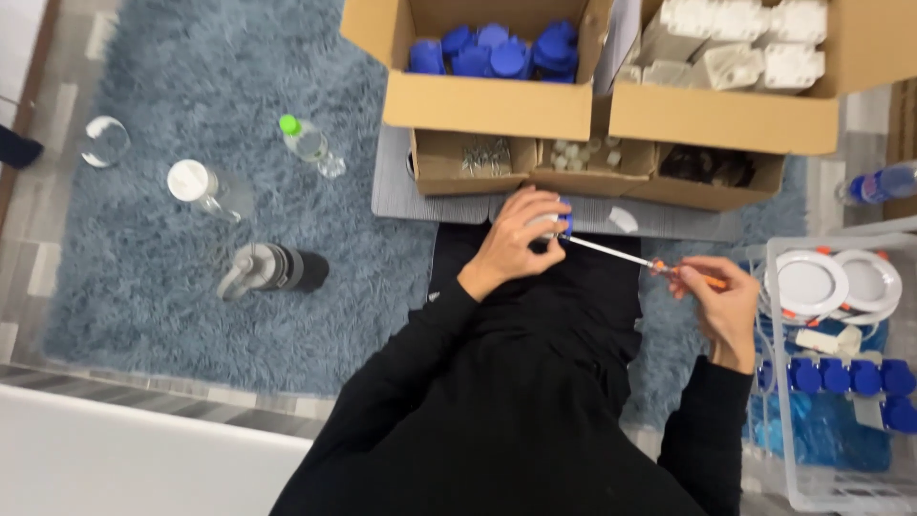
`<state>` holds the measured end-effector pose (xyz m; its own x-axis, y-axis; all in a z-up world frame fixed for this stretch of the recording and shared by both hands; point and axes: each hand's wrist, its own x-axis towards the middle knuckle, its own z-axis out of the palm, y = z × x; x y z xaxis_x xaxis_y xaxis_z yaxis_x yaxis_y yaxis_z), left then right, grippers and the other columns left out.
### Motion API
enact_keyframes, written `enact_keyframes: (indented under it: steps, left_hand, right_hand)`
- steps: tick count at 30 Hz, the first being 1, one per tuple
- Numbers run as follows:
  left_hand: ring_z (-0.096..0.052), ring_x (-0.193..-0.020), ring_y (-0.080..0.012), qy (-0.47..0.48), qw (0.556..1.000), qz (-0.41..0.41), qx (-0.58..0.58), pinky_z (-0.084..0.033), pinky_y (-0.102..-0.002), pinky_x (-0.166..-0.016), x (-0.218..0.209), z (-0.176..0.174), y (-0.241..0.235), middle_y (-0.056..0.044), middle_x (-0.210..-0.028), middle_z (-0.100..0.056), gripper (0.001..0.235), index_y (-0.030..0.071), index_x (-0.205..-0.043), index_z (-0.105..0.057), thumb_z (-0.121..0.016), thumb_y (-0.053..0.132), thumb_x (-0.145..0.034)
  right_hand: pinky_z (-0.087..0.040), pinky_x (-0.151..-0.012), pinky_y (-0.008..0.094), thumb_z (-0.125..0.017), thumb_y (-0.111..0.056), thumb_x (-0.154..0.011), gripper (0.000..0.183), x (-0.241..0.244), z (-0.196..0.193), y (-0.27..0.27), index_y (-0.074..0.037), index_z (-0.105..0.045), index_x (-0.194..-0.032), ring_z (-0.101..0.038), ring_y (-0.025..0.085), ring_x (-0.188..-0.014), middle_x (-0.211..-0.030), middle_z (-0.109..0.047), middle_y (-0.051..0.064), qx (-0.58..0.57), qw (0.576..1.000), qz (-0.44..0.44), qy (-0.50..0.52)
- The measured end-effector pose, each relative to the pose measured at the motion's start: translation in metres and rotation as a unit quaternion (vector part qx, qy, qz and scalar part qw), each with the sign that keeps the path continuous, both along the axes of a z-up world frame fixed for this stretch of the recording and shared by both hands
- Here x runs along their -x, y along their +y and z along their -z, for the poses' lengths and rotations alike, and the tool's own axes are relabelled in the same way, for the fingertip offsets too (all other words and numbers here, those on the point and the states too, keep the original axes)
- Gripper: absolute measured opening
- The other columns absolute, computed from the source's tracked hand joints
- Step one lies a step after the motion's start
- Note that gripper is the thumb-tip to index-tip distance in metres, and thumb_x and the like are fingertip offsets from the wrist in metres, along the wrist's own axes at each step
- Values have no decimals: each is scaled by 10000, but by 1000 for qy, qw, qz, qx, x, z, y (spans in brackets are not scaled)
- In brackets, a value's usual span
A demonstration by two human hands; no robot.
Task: Assembling electrical components by hand and using a screwdriver to fasten parts.
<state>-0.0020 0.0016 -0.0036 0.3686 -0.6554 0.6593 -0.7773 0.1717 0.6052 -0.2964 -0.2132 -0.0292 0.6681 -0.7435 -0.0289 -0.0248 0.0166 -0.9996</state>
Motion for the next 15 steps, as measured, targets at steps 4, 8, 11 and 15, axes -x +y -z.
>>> enact_keyframes:
  steps: [4,8,11,15]
  left_hand:
    - [-685,-1257,-239,7,1000,6,-13,-471,-480,-1248,-2,-2,2,-8,-1243,-772,194,86,-957,-803,-809,46,-768]
    - [-678,-1267,-236,15,1000,15,-11,-466,-482,-1255,-3,-1,2,2,-1256,-766,205,94,-952,-805,-814,33,-756]
    - [-673,-1275,-231,21,1000,18,-11,-466,-483,-1262,-5,-1,1,12,-1260,-762,213,105,-954,-804,-818,25,-757]
    - [-664,-1292,-230,24,999,24,-11,-465,-486,-1267,-6,-1,1,14,-1275,-754,225,107,-964,-803,-825,21,-757]
  right_hand:
    - [-645,-866,255,-777,82,-932,350,11,14,-11,-4,-695,-1261,-765,205,-955,-1202,-766,163,-8,999,-18,-28]
    - [-641,-1087,282,-779,102,-909,354,5,6,-7,-16,-699,-1233,-717,203,-1178,-1375,-700,141,48,998,-31,-16]
    - [-639,-952,285,-687,-6,-1062,223,1,-3,-4,28,-708,-1281,-735,219,-1035,-1249,-723,171,47,998,-38,35]
    - [-584,-647,217,-682,-49,-1142,144,-1,-9,1,55,-736,-1226,-686,159,-714,-1050,-759,162,0,999,-27,25]
